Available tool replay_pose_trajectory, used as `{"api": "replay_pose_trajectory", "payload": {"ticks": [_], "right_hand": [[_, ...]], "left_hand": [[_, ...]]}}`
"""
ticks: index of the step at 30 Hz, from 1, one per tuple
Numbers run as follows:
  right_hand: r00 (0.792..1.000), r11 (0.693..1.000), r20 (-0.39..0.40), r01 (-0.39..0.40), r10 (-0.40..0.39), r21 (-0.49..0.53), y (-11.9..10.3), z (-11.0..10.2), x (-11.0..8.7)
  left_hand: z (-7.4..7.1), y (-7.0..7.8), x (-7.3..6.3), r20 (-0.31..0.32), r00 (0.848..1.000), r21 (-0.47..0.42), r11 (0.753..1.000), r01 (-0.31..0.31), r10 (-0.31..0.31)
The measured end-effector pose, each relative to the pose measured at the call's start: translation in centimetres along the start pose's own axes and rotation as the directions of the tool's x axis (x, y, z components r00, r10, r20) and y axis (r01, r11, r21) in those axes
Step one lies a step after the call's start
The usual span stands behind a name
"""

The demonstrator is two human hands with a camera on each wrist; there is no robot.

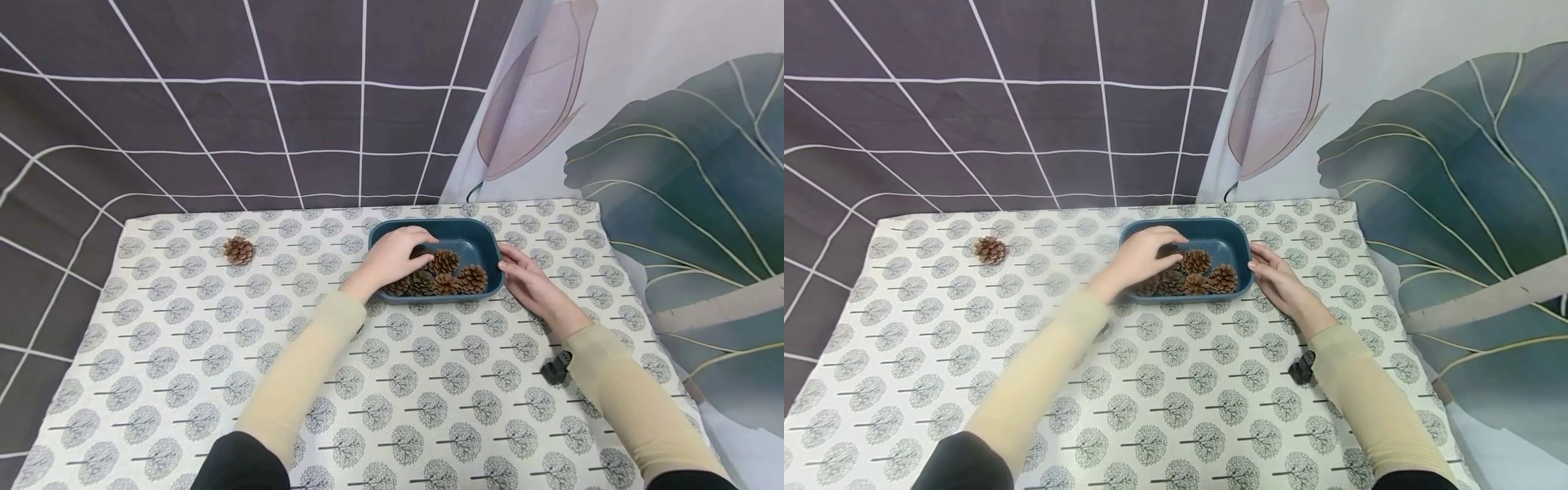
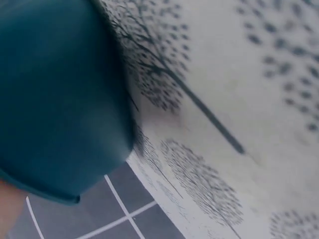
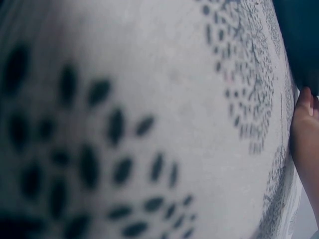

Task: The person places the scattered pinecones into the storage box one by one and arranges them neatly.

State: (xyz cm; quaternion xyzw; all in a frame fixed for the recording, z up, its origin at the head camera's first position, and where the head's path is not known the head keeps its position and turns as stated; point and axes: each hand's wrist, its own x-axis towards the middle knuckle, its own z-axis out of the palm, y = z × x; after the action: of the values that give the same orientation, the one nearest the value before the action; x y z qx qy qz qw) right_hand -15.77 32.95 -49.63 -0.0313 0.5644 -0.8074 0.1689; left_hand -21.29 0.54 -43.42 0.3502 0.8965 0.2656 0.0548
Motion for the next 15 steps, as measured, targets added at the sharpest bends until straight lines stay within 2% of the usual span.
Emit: {"api": "replay_pose_trajectory", "payload": {"ticks": [6,15], "right_hand": [[1.000,1.000,0.005,0.008,-0.008,0.004,0.0,0.0,0.1],[1.000,1.000,-0.006,-0.004,0.004,-0.003,0.0,0.1,0.0]], "left_hand": [[-0.3,-0.9,-1.0,-0.066,0.998,-0.020,1.000,-0.005,0.004],[-1.2,-2.1,-2.8,-0.135,0.991,-0.108,0.994,-0.016,0.001]]}}
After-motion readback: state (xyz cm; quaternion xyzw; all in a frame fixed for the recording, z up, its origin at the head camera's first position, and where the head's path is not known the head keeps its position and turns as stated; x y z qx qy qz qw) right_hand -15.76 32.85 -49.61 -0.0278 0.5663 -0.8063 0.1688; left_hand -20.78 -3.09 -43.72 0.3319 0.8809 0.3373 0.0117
